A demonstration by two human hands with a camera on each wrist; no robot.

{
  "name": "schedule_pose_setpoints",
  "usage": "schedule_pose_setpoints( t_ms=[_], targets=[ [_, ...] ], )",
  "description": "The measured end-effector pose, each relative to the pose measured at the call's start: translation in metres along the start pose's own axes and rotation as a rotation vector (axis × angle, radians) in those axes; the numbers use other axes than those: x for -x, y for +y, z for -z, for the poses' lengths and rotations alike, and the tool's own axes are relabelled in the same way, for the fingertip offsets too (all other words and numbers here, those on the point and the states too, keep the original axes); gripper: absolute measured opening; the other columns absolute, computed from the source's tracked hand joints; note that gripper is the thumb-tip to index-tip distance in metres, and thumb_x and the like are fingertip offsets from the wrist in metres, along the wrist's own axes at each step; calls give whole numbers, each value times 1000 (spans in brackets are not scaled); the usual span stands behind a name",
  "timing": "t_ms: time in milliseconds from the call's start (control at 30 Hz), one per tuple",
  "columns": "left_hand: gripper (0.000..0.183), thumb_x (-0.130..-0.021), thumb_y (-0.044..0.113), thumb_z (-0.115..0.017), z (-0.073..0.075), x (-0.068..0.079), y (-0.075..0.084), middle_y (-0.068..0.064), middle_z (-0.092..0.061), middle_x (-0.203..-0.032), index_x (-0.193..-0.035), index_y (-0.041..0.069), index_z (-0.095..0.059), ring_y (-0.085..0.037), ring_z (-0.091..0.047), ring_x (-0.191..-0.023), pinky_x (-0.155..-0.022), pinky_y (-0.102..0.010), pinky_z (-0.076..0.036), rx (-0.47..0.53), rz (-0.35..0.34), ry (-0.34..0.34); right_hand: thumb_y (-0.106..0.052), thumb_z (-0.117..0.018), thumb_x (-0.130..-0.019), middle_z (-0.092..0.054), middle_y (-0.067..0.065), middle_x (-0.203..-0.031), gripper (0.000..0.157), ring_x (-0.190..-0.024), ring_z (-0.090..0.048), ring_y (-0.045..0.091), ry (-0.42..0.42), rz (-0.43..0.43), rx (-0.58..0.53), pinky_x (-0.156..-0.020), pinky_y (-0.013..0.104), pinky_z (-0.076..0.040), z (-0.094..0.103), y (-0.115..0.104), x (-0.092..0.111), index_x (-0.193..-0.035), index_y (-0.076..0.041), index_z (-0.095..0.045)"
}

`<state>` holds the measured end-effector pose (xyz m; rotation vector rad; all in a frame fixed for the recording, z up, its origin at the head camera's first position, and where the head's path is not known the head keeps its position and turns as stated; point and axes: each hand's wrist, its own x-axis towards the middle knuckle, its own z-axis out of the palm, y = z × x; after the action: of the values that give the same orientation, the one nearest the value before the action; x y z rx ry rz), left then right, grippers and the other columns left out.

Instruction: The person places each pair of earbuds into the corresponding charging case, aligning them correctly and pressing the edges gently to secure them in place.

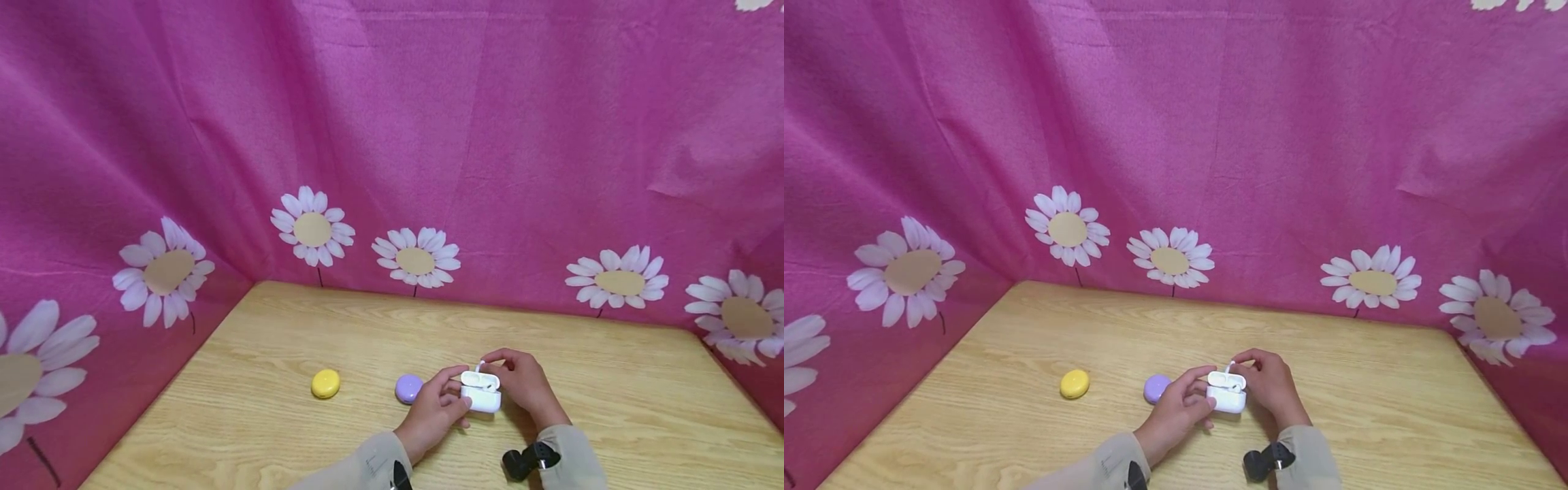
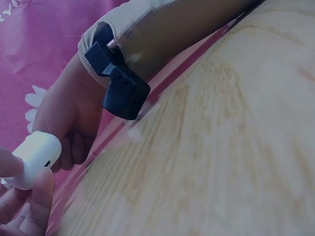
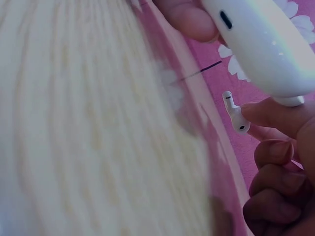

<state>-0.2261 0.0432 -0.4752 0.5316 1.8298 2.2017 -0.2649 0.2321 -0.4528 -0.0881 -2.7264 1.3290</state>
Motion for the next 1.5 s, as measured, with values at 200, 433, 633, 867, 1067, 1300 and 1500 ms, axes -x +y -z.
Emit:
schedule_pose_setpoints(
  t_ms=[200,433,633,867,1067,1300,1500],
  targets=[
    [51,-89,-5,-61,-1,0,1,-8,-59,-102,-137,3,-48,-12,-58,-78,-61,-26,-57,-8,0,12,-20,-71,-86,-47,1,-64,20,-60,-44,15,5,34,-17,-48,24,-34,8,-7,2,-102,-8,-73],
    [51,-88,-5,-61,-2,0,4,-8,-57,-101,-137,2,-48,-12,-57,-77,-59,-26,-56,-7,11,14,-22,-69,-89,-45,0,-64,21,-56,-42,14,-23,39,-48,-45,23,-34,18,-20,5,-106,-9,-71],
    [51,-88,-5,-61,-2,0,3,-9,-57,-100,-137,0,-47,-15,-57,-77,-58,-24,-56,-3,-8,12,-24,-69,-89,-44,1,-65,20,-59,-42,16,-19,31,-41,-46,24,-33,25,-30,7,-105,-12,-71],
    [51,-87,-5,-61,-2,1,3,-9,-57,-99,-136,-1,-48,-17,-58,-76,-57,-23,-55,-10,-15,20,-23,-71,-88,-44,0,-64,20,-59,-41,15,-10,66,-18,-48,24,-32,29,-37,10,-104,-12,-72],
    [50,-88,-5,-61,-3,1,5,-10,-57,-99,-136,0,-48,-17,-57,-76,-57,-24,-55,0,-16,23,-19,-72,-86,-44,0,-61,15,-55,-40,14,-16,117,14,-46,24,-31,31,-42,13,-100,-13,-72],
    [48,-88,-5,-61,-2,0,4,-9,-57,-100,-135,3,-50,-17,-57,-77,-57,-24,-55,3,-14,22,-18,-74,-85,-44,-2,-58,14,-53,-40,12,-50,195,52,-45,23,-31,34,-51,16,-97,-12,-72],
    [49,-88,-5,-61,-2,-1,2,-10,-58,-101,-135,4,-50,-17,-57,-78,-56,-24,-55,1,-23,18,-18,-74,-85,-47,-1,-59,13,-55,-44,14,-77,194,71,-47,24,-33,37,-58,20,-97,-13,-72]
  ],
)
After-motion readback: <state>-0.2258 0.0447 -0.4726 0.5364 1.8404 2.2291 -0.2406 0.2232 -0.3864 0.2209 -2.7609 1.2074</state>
